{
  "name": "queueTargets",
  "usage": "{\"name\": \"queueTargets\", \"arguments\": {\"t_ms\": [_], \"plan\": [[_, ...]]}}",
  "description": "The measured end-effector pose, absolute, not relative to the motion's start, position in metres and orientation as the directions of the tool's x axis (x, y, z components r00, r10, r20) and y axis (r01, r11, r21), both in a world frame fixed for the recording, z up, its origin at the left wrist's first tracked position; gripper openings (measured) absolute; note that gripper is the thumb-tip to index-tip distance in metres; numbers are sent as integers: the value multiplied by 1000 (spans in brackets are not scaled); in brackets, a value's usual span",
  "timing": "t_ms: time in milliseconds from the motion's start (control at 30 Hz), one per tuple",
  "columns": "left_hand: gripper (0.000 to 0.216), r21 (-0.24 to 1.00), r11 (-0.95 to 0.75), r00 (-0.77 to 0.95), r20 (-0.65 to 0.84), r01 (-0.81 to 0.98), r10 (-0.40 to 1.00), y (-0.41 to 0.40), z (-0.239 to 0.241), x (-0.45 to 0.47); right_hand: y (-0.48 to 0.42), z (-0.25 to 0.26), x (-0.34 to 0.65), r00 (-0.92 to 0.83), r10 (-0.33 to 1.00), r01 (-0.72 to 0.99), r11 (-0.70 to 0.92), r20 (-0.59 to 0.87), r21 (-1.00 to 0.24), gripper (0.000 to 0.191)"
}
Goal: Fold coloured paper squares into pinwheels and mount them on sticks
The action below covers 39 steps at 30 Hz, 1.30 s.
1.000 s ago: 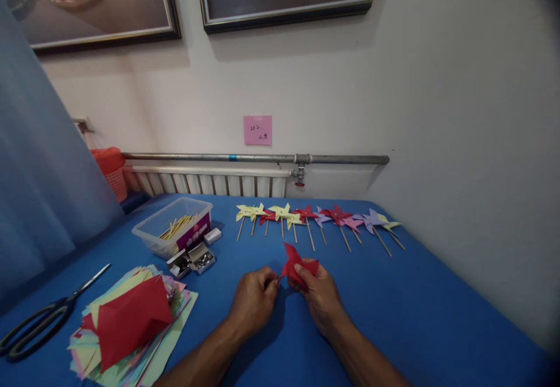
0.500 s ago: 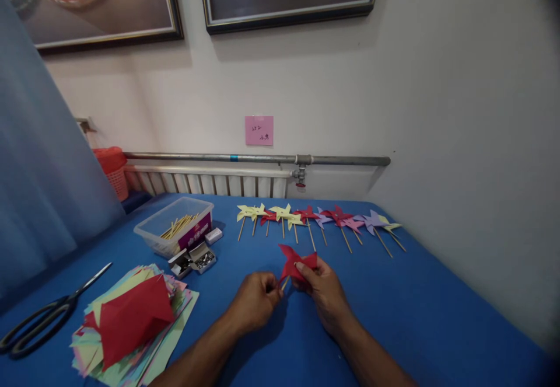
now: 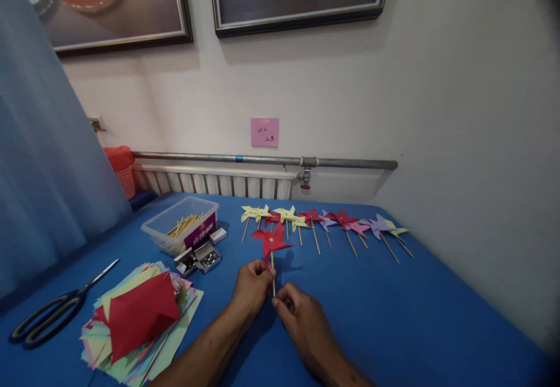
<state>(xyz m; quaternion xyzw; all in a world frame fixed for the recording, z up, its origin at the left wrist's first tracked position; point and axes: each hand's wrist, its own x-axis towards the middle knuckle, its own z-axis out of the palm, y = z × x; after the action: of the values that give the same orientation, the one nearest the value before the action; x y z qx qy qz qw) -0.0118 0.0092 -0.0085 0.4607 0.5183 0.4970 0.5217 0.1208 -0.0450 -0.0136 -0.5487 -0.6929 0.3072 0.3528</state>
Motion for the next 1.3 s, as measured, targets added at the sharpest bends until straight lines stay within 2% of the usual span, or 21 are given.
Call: {"name": "queueTargets", "arguments": {"t_ms": [400,767,833,900,967,1133,1300], "plan": [[37,998,60,-75,-62,-26,995,7,-17,-8,-40,-15,114,-4,993,636,93,117,-766,13],[42,998,61,13,-61,28,998,5,-21,-5,-31,-8,156,-17,992,710,102,128,-697,15],[42,995,79,22,-80,56,997,4,-19,-5,-25,-3,186,17,991,765,72,132,-640,16],[41,994,80,48,-84,80,995,3,-18,-5,-16,6,223,106,986,853,-23,130,-522,17],[41,993,67,72,-75,99,995,3,-20,-4,-5,18,267,199,969,880,-112,145,-461,18],[37,991,33,105,-47,130,993,3,-25,-4,17,48,367,434,891,879,-388,131,-276,27],[33,983,20,118,-42,183,992,0,-22,-5,28,47,409,520,850,848,-500,89,-179,28]]}}
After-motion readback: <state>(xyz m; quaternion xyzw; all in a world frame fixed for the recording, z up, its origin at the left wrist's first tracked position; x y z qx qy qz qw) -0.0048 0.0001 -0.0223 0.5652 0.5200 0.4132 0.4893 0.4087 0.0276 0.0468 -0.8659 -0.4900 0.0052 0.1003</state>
